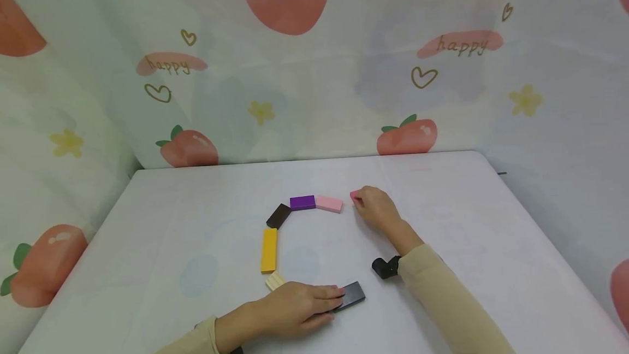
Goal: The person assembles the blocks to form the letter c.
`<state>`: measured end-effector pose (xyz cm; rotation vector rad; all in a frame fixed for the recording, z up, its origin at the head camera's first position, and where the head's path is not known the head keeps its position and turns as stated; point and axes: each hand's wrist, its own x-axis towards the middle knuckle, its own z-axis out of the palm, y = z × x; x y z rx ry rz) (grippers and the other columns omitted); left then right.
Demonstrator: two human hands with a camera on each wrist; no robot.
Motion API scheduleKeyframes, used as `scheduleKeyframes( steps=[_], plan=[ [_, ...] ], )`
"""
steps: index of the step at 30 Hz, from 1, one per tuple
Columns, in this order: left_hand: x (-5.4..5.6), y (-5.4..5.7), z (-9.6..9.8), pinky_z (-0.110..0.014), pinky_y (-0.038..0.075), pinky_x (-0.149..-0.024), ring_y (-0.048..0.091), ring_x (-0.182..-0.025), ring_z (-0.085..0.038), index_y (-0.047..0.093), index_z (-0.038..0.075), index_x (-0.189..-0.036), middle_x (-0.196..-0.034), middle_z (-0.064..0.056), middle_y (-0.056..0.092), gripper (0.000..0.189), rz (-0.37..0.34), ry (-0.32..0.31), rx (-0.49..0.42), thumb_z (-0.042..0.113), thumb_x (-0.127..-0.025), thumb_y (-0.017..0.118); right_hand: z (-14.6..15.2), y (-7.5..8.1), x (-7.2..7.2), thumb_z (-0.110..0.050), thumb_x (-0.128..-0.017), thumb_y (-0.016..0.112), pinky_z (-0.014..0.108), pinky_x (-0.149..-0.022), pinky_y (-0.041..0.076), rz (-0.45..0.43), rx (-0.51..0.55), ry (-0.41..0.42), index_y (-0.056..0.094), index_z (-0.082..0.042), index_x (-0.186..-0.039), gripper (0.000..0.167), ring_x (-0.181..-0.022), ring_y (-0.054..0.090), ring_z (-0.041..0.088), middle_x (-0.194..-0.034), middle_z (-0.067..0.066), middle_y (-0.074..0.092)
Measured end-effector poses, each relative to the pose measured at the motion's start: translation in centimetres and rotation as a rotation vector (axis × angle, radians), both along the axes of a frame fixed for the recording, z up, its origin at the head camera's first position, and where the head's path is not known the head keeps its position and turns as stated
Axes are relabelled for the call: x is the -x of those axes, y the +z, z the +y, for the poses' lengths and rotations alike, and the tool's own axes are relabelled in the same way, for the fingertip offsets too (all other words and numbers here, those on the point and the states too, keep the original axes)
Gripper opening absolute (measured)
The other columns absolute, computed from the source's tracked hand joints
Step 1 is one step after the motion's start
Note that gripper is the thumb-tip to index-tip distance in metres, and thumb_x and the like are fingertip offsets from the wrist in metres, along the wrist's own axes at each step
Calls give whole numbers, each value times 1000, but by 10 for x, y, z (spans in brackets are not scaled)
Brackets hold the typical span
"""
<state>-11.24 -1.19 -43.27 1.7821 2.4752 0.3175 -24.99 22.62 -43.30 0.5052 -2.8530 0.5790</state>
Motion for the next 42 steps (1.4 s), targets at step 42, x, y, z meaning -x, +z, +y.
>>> scheduleKeyframes(
  steps=[42],
  plan=[
    [2, 1, 3, -12, 35, -93, 37, -122, 4, 55, 14, -129, -134, 7, 48, 37, 11, -7, 41, 31, -98, 44, 15, 4, -64, -4, -75, 74, 34, -61, 50, 68, -47, 68, 72, 0, -86, 12, -64, 56, 14, -71, 0, 62]
  ],
)
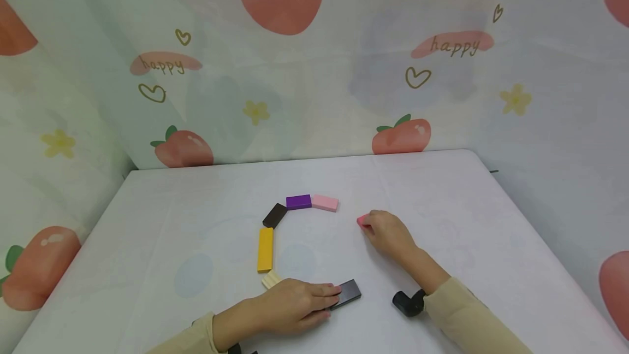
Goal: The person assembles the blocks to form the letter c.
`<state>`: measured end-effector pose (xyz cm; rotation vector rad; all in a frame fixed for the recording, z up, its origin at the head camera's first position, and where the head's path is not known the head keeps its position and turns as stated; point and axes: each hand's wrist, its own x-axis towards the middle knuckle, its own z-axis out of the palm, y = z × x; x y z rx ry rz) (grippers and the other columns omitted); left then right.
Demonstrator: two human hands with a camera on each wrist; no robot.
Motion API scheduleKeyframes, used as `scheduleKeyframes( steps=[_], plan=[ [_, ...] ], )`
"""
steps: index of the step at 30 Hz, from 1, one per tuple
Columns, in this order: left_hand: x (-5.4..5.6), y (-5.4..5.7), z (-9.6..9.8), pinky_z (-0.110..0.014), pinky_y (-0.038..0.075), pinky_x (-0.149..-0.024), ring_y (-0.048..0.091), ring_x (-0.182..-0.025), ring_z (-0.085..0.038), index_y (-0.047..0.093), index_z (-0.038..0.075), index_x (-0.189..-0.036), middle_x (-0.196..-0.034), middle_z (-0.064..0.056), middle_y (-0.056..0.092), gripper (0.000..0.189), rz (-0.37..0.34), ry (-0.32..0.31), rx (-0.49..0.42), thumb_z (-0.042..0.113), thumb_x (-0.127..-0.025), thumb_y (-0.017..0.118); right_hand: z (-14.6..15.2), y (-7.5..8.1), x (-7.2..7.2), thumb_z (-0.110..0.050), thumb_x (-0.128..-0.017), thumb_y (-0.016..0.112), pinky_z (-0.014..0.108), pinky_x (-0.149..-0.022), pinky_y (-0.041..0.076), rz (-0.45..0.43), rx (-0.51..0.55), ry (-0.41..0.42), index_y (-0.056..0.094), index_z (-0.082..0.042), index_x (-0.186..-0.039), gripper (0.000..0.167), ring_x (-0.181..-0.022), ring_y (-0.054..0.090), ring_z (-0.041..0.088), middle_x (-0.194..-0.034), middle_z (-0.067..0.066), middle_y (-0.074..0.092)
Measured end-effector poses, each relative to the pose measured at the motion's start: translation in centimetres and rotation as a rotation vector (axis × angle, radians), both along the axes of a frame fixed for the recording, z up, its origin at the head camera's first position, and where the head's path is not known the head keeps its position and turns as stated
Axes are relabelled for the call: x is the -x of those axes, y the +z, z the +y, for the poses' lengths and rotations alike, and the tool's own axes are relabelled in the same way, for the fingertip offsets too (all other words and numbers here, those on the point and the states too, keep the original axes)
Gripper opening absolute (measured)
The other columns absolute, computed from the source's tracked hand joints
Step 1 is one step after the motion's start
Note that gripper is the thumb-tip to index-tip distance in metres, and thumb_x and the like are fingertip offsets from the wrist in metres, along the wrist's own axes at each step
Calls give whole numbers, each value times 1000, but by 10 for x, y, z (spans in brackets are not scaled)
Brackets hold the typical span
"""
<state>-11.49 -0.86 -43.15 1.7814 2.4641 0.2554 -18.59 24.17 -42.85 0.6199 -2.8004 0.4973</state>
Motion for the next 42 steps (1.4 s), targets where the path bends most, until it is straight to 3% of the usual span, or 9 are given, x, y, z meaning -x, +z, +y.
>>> scheduleKeyframes(
  steps=[5, 14, 21, 30, 42],
  plan=[
    [0, -1, 0, -12, 36, -91, 37, -121, 4, 55, 14, -129, -133, 7, 48, 37, 15, -1, -5, 31, -97, 45, -1, -1, -7, -2, -74, 74, 34, -62, 51, 30, 7, 34, 72, 0, -85, 11, -67, 60, 16, -74, 1, 64],
    [-1, 0, -1, -12, 36, -92, 38, -121, 4, 56, 14, -128, -133, 7, 49, 37, 4, -4, -12, 30, -97, 45, -5, 4, -22, -3, -73, 76, 35, -69, 53, -13, -12, 34, 73, 1, -87, 15, -74, 64, 20, -79, 5, 67],
    [-1, 0, 0, -12, 35, -92, 37, -121, 5, 56, 13, -129, -132, 7, 49, 37, -30, -1, -19, 29, -97, 45, -5, 4, -30, -2, -72, 76, 32, -65, 53, 20, -16, 74, 73, 0, -83, 12, -70, 62, 16, -76, 2, 65],
    [-2, 0, -1, -12, 35, -92, 38, -121, 3, 56, 13, -128, -133, 6, 49, 37, 10, -6, -19, 30, -98, 44, -7, 5, -44, -2, -71, 76, 31, -66, 52, 26, -25, 117, 73, 0, -83, 12, -71, 62, 15, -75, 0, 64],
    [-1, 1, 0, -12, 36, -92, 38, -121, 4, 56, 13, -128, -132, 6, 49, 36, -30, 2, -15, 29, -97, 45, -7, 7, -56, 1, -68, 77, 30, -64, 53, 78, -4, 178, 73, 0, -81, 13, -72, 63, 16, -75, 1, 65]
  ],
)
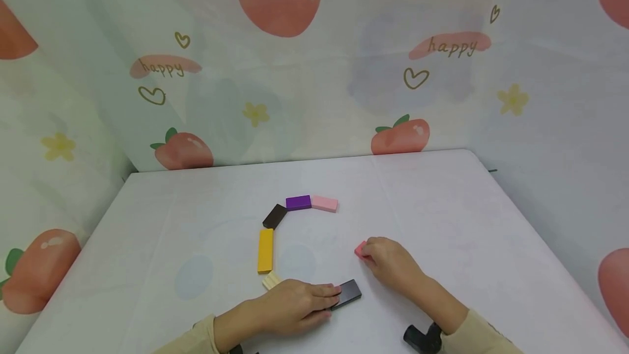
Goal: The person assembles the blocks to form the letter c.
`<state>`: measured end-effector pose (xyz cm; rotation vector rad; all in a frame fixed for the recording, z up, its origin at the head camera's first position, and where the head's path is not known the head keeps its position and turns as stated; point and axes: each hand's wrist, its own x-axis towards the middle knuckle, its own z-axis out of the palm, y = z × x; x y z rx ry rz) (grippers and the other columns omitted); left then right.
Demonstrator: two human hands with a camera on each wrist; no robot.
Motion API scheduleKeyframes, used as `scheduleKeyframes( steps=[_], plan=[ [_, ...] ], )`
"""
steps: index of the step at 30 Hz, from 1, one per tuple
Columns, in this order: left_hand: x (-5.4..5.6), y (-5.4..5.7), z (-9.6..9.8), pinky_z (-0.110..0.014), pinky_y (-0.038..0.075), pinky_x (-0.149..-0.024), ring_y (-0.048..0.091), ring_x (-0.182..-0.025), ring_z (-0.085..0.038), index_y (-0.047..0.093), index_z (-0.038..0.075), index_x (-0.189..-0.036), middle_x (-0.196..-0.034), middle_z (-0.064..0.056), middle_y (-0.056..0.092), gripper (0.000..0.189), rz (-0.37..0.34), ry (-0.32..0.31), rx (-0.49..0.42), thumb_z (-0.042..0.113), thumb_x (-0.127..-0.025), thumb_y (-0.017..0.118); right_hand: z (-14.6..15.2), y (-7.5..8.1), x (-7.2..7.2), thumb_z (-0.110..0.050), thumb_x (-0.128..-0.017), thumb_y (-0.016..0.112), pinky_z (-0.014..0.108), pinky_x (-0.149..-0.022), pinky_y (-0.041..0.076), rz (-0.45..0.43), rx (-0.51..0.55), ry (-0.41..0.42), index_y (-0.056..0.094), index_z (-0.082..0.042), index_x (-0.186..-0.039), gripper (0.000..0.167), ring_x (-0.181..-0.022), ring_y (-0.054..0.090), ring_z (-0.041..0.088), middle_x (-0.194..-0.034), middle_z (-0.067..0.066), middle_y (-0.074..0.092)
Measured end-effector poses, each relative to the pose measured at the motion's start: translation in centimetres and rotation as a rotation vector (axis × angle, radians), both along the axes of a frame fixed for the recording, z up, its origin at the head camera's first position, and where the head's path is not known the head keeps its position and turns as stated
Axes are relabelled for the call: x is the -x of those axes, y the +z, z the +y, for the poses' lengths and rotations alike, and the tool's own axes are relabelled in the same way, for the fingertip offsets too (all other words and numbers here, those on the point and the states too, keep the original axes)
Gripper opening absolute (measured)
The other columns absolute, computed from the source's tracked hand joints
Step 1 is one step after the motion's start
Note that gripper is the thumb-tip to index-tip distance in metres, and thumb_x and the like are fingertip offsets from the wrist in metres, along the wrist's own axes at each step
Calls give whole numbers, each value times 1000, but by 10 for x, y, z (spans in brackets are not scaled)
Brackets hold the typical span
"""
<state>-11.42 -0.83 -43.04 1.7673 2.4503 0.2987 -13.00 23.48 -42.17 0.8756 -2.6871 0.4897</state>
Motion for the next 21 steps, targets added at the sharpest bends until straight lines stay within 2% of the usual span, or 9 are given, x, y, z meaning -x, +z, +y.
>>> scheduleKeyframes(
  steps=[9, 21],
  plan=[
    [-1, 0, -1, -13, 38, -90, 40, -120, 4, 58, 14, -126, -132, 6, 50, 35, 38, 5, -3, 30, -97, 46, 0, 0, -13, 2, -66, 77, 34, -70, 53, -29, 2, 3, 72, -2, -80, 15, -78, 64, 19, -81, 2, 66],
    [-1, 1, 0, -13, 38, -89, 41, -118, 4, 58, 13, -126, -131, 6, 51, 35, 33, 5, -4, 29, -97, 47, -2, 2, -24, 1, -64, 78, 34, -71, 53, -27, 1, 28, 72, -4, -80, 18, -81, 64, 19, -82, 1, 67]
  ],
)
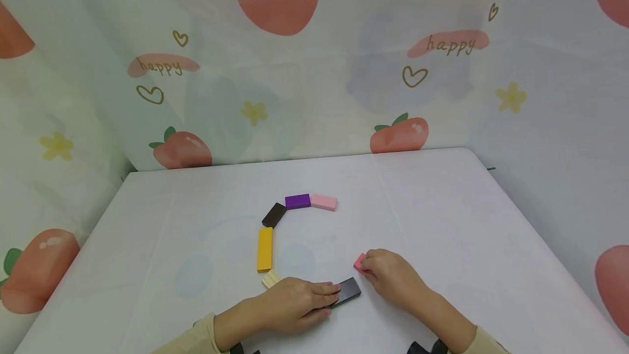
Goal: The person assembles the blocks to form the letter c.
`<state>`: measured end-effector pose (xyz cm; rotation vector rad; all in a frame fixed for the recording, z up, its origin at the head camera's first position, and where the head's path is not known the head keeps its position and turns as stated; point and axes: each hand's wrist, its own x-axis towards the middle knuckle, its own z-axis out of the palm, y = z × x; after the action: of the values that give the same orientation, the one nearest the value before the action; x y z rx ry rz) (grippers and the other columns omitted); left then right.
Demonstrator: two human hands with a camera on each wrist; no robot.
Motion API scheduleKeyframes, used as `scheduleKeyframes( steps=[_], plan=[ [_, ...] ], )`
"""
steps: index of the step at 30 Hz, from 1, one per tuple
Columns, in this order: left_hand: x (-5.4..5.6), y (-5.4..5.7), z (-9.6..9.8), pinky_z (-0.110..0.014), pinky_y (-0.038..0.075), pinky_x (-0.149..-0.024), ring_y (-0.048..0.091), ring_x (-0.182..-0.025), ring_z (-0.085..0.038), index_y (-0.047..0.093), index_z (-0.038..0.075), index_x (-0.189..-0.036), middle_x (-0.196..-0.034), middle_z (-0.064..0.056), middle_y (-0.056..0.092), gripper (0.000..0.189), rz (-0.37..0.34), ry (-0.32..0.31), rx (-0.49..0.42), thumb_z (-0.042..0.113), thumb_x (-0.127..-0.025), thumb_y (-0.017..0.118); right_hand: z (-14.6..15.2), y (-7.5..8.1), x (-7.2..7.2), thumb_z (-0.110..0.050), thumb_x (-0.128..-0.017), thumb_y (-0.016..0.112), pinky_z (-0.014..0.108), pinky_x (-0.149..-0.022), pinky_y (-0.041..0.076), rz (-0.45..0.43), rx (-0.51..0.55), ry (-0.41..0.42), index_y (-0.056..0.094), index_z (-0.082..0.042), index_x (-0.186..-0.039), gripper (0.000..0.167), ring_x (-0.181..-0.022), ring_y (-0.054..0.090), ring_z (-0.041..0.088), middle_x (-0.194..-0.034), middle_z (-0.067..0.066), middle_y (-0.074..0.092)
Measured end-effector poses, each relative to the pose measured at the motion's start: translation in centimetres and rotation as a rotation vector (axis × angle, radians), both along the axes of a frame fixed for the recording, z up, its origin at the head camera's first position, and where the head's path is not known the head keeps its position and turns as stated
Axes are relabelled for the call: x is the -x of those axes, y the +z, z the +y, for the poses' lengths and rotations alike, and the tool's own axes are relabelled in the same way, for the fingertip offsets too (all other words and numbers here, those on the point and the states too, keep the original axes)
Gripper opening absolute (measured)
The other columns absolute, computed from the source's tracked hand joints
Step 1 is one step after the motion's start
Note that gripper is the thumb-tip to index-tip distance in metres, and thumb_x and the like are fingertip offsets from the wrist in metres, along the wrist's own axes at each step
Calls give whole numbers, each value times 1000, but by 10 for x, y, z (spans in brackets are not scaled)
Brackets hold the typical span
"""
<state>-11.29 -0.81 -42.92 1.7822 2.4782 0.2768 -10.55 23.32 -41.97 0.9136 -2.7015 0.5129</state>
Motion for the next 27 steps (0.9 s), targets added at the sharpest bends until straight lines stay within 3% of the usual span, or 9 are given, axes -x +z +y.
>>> scheduleKeyframes(
  steps=[8, 27],
  plan=[
    [0, 1, 1, -12, 39, -88, 42, -118, 3, 58, 13, -126, -130, 6, 51, 35, 3, 4, 3, 29, -96, 47, 1, -5, -4, 2, -64, 77, 30, -66, 52, 67, 51, 94, 70, -8, -76, 17, -74, 60, 11, -78, -6, 62],
    [-1, 2, 1, -13, 40, -88, 42, -118, 3, 57, 14, -127, -130, 6, 51, 36, -1, 17, 28, 29, -97, 46, 2, -6, -8, 4, -63, 77, 23, -75, 49, 70, 82, 160, 71, -8, -82, 24, -83, 63, 15, -86, -5, 64]
  ],
)
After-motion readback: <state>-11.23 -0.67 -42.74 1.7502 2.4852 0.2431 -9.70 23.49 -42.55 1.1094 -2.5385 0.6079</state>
